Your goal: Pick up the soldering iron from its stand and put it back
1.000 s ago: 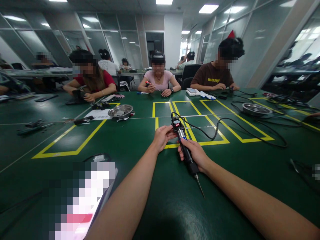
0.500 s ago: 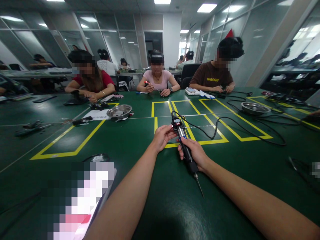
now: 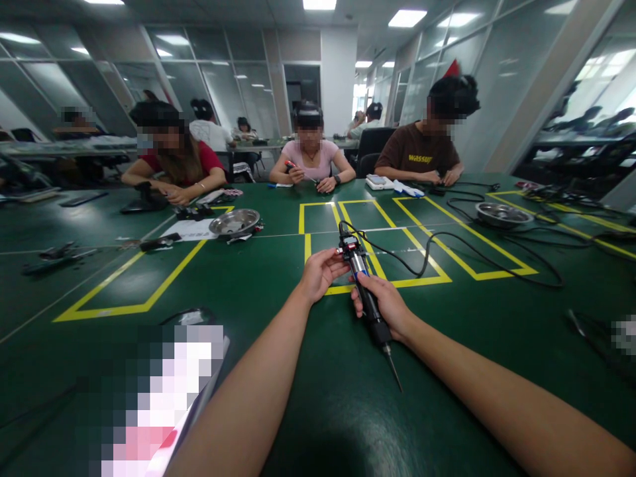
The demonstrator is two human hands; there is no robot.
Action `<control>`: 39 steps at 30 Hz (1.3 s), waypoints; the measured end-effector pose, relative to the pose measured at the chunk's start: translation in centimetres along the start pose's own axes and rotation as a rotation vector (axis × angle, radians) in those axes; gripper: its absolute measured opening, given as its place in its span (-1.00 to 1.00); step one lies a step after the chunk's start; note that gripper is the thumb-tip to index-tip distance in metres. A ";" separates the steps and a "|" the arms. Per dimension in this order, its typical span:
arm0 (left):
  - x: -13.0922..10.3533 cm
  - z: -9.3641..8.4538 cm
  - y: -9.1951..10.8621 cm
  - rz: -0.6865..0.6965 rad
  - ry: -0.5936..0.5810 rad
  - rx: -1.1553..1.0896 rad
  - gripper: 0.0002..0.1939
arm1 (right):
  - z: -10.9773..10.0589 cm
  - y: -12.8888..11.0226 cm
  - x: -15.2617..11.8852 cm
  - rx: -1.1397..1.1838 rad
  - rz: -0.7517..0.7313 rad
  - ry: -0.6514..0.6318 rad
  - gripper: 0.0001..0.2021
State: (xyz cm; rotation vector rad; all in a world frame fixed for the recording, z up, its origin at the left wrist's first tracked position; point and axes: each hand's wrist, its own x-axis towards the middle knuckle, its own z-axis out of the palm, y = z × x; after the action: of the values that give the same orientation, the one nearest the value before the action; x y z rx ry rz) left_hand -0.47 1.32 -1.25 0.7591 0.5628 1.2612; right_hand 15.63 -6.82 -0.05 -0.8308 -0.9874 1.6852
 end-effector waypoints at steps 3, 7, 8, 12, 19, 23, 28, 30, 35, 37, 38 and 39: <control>-0.1 0.1 0.1 -0.020 0.014 -0.020 -0.82 | 0.1 -0.1 -0.1 -0.002 0.001 0.008 -0.71; -0.2 0.2 0.2 -0.006 0.023 -0.006 -0.85 | 0.2 -0.1 -0.1 -0.008 0.000 0.014 -0.71; -0.2 0.2 0.2 0.001 0.017 -0.003 -0.84 | 0.2 -0.1 -0.1 -0.011 -0.001 0.013 -0.71; -0.1 0.1 0.0 0.003 0.021 0.000 -0.82 | 0.1 0.0 0.0 -0.013 -0.005 0.002 -0.71; -0.1 0.2 -0.1 0.002 -0.022 0.062 -0.73 | -0.1 0.3 0.2 -0.008 -0.002 0.013 -0.71; -0.3 0.5 -0.1 0.002 -0.026 0.087 -0.73 | -0.2 0.2 0.2 -0.004 -0.011 0.005 -0.72; -0.4 0.5 0.1 -0.014 -0.078 0.039 -0.74 | -0.2 -0.1 0.0 -0.026 -0.004 -0.027 -0.71; -0.5 0.4 0.1 -0.033 -0.126 -0.006 -0.75 | -0.2 -0.1 -0.1 -0.038 -0.003 -0.044 -0.71; -0.5 0.2 0.2 -0.055 -0.168 -0.040 -0.75 | -0.3 -0.3 -0.1 -0.041 0.005 -0.064 -0.73; -0.6 0.3 0.2 -0.052 -0.167 -0.028 -0.75 | -0.3 -0.4 -0.1 -0.039 0.026 -0.069 -0.72; -0.6 0.3 0.2 -0.051 -0.168 -0.024 -0.75 | -0.2 -0.4 -0.1 -0.034 0.039 -0.071 -0.71; -0.6 0.3 0.2 -0.048 -0.169 -0.022 -0.75 | -0.2 -0.5 0.0 -0.025 0.054 -0.070 -0.68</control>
State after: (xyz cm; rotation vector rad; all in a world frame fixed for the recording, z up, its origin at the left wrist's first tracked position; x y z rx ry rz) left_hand -0.53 0.72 -0.89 0.8210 0.4268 1.1442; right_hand 16.01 -6.71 0.33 -0.8258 -1.0439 1.7620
